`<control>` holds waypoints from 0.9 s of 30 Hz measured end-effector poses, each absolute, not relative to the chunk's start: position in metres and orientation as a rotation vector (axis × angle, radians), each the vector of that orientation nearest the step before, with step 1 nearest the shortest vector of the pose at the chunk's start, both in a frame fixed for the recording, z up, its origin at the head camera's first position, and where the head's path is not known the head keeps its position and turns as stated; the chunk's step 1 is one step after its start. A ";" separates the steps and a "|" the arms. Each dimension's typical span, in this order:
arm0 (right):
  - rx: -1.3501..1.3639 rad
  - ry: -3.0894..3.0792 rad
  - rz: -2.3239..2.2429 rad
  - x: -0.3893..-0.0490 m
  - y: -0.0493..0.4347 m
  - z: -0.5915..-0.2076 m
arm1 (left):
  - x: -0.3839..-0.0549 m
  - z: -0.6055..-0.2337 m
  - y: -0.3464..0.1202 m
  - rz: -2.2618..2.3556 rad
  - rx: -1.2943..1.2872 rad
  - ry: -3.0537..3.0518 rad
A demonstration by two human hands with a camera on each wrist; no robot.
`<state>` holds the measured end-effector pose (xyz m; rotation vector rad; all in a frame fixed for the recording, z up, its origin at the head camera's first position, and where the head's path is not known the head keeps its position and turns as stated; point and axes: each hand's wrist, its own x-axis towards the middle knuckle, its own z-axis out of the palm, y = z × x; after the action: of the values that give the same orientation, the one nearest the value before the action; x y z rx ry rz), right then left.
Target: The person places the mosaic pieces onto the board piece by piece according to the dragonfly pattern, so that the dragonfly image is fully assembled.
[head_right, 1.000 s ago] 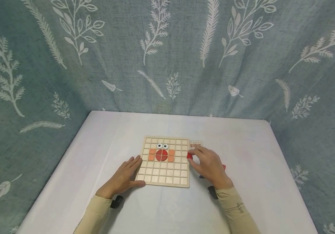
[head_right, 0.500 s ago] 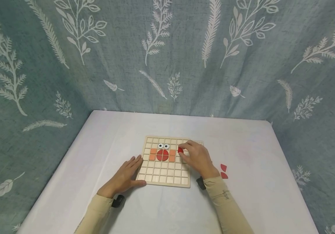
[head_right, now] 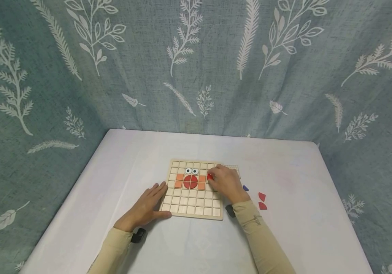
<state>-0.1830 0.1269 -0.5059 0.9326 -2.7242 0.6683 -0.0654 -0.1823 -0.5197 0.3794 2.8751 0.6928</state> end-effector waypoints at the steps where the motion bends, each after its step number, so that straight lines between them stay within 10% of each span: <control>1: 0.933 -2.743 0.664 -0.183 0.126 -0.506 | -0.066 -0.520 -0.182 0.692 0.381 2.877; 27: 0.878 -2.925 0.632 -0.189 0.118 -0.510 | -0.066 -0.520 -0.183 0.686 0.373 2.873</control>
<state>-0.1890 0.1182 -0.5099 0.8777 -2.9254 0.6321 -0.0659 -0.1827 -0.5200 0.3727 2.8734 0.6864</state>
